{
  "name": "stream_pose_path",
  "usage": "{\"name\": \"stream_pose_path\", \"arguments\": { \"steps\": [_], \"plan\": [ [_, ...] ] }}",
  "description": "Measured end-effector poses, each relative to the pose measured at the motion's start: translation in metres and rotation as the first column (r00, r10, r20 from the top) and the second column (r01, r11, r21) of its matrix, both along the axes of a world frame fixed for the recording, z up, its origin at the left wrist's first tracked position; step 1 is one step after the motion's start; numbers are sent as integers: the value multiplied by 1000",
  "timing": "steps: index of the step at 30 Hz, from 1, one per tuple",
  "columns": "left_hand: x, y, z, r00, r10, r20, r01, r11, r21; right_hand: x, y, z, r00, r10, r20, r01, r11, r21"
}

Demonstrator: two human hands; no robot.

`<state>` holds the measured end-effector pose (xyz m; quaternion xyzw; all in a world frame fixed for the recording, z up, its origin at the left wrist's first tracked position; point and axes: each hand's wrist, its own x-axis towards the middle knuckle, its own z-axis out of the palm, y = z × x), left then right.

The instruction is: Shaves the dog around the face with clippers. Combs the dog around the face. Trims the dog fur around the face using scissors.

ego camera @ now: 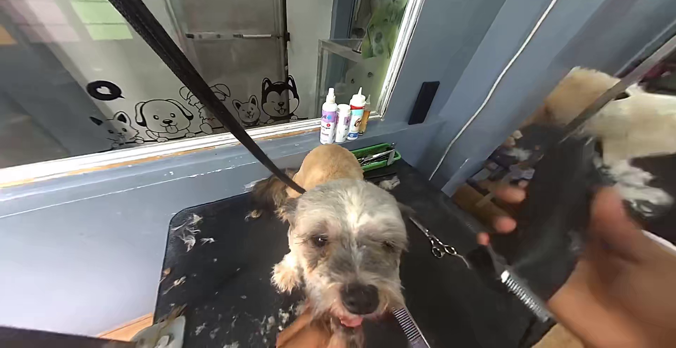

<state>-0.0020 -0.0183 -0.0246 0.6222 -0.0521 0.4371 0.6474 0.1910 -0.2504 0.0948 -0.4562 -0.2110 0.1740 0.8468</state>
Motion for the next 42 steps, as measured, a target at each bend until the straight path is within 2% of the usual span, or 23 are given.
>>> {"name": "stream_pose_path", "arguments": {
  "steps": [2,5,8,11,12,14,17,22,27,30,32,34,36,38,42],
  "plan": [
    [0,-2,2,1000,-5,-11,5,1000,2,-10,-6,-40,989,-57,-140,57,998,-9],
    [1,-9,6,999,21,-38,-21,1000,20,-24,-3,-95,914,-252,-319,219,966,-136],
    [6,-18,6,998,59,-35,-58,998,32,-35,3,-140,782,-407,-472,333,913,-236],
    [11,-26,5,997,76,-8,-76,997,22,-37,12,-171,585,-522,-621,462,843,-274],
    [12,-28,6,996,86,-9,-85,996,17,-36,15,-178,540,-543,-643,507,820,-266],
    [14,-33,8,995,101,-13,-101,995,13,-31,21,-188,518,-573,-636,554,791,-261],
    [18,-40,9,995,104,-5,-104,994,12,-21,27,-198,490,-649,-583,574,743,-345],
    [25,-45,8,994,104,15,-104,995,5,-14,29,-213,542,-657,-524,498,753,-430],
    [30,-46,7,993,117,29,-117,993,-9,-29,27,-196,607,-599,-522,302,782,-546],
    [30,-46,9,994,110,25,-110,994,-13,-58,29,-167,805,-411,-429,175,854,-490],
    [31,-46,8,994,106,27,-106,994,-11,-74,39,-141,950,-145,-277,31,925,-379],
    [33,-46,7,992,121,29,-121,993,0,-84,53,-115,986,109,-129,-139,959,-249],
    [34,-47,8,988,150,25,-150,988,39,-90,68,-97,979,200,-49,-205,970,-130],
    [35,-46,10,983,183,23,-184,978,96,-92,80,-88,984,180,-13,-181,981,-70],
    [31,-42,19,964,262,-52,-247,948,201,-92,93,-82,1000,6,18,-5,998,-60]
  ]
}}
